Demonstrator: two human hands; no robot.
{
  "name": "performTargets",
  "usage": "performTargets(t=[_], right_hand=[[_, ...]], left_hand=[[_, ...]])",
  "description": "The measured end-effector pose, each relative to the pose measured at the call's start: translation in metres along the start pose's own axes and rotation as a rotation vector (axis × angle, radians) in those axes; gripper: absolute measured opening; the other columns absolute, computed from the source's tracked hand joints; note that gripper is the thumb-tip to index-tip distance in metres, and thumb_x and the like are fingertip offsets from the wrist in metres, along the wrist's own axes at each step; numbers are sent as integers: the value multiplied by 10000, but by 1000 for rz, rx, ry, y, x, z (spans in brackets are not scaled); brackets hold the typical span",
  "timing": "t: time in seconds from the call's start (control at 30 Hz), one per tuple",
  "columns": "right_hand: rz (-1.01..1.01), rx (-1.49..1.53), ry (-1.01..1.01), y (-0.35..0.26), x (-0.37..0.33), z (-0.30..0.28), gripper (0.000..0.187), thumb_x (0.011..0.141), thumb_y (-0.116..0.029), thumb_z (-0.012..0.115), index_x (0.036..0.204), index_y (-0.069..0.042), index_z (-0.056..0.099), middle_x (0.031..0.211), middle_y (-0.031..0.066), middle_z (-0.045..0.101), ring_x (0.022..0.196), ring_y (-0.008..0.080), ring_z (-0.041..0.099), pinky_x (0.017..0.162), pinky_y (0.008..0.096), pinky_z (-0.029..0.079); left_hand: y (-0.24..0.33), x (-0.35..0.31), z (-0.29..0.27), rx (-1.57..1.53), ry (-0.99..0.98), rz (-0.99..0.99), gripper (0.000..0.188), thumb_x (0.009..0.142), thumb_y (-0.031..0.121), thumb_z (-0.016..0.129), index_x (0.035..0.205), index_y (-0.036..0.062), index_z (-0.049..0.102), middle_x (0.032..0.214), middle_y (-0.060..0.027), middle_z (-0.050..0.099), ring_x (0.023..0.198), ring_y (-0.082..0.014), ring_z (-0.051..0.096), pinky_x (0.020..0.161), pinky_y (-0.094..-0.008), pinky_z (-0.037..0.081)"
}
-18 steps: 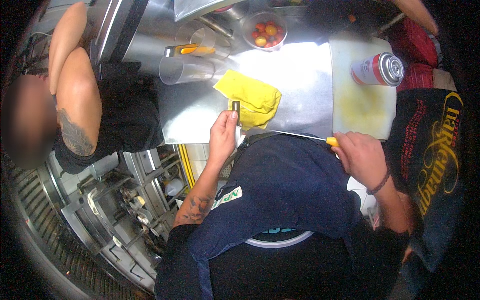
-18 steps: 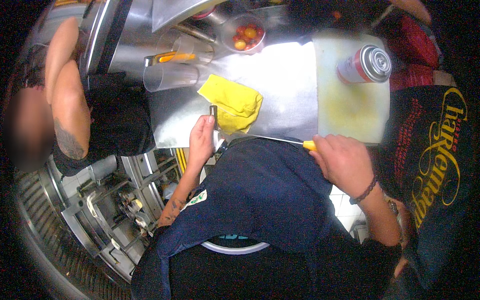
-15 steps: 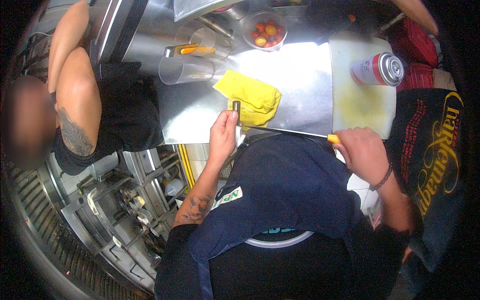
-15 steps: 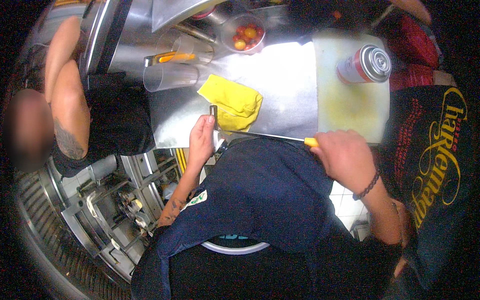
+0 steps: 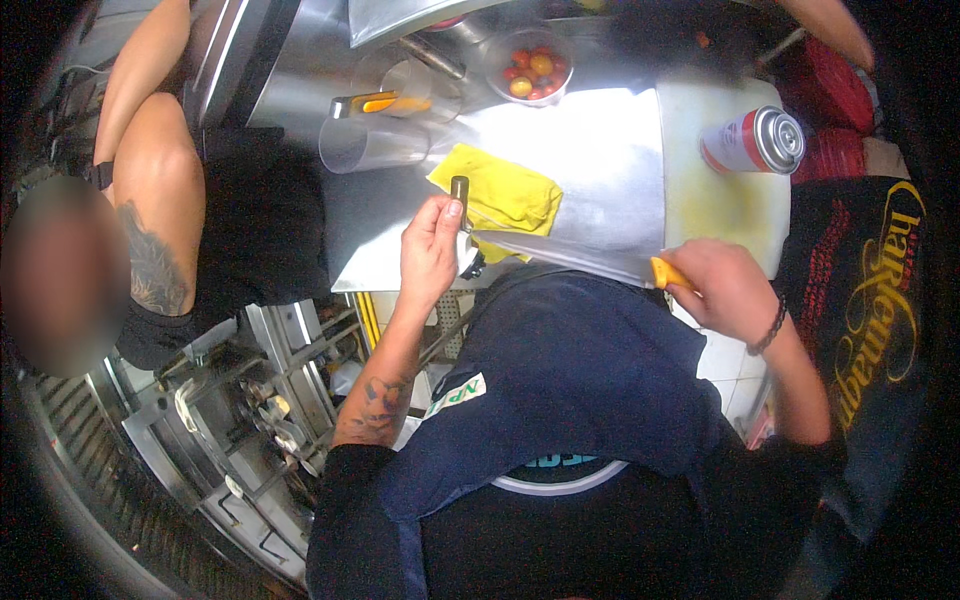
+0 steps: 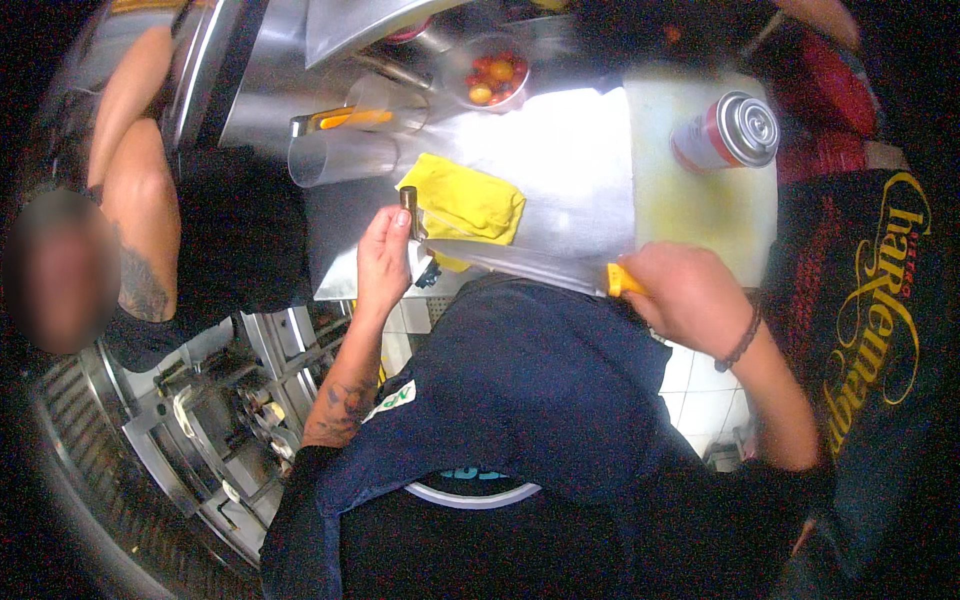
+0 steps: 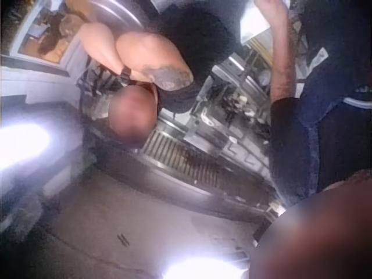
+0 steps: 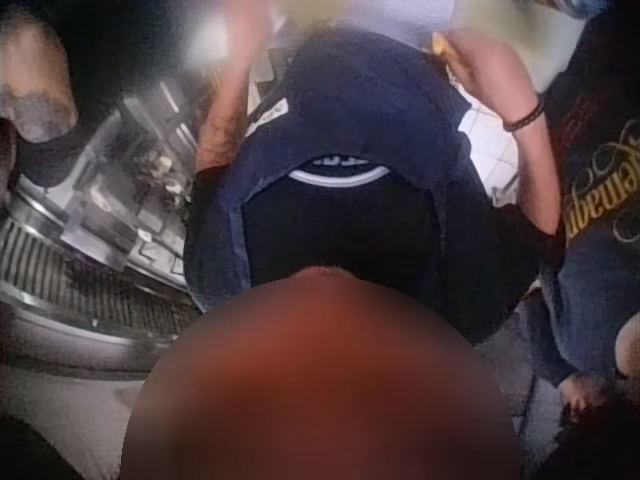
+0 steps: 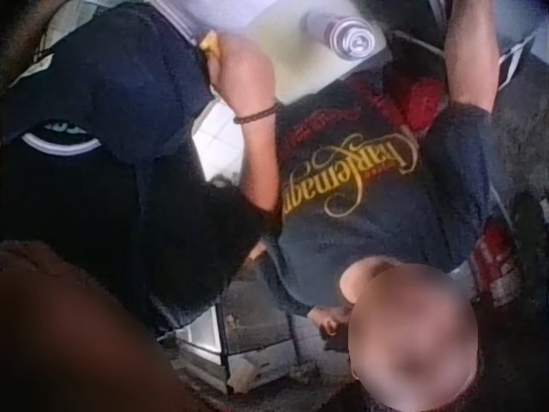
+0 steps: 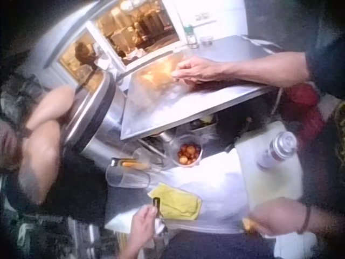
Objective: The person assembles a handheld blowtorch by attaching a nozzle to a gas canister, then uses a lighter to ignite the torch. They adjust the flame and direct it toward a metal surface, then extinguish it.
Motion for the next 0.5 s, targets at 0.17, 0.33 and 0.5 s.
performTargets(t=[0.17,0.33,0.5], right_hand=[[131,-14,12,-5,-5,10,316,854,-214,701,1107,-36,636,893,158,653,947,368,629,842,451,501],[138,242,-3,-15,-7,-1,373,872,-246,698,1151,-10,622,978,181,680,920,397,642,843,457,512],[146,129,80,-18,-13,9,329,875,-220,690,1144,-41,631,940,170,662,892,370,633,798,450,496]], left_hand=[[-2,-1,2,-52,-5,-13,303,1044,293,530,968,10,610,773,-8,578,753,-83,500,701,-260,439],[-8,1,5,-32,-8,-4,300,1045,288,529,986,7,616,770,-6,574,745,-83,493,697,-259,436],[6,0,3,-8,17,10,301,1047,283,524,987,3,615,765,-7,571,744,-88,498,696,-263,441]])
Point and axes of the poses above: each hand's wrist, its own x-axis towards the middle knuckle, its own z-axis out of the palm, y = z × x, the point moved 2 cm from there along x, towards the middle knuckle
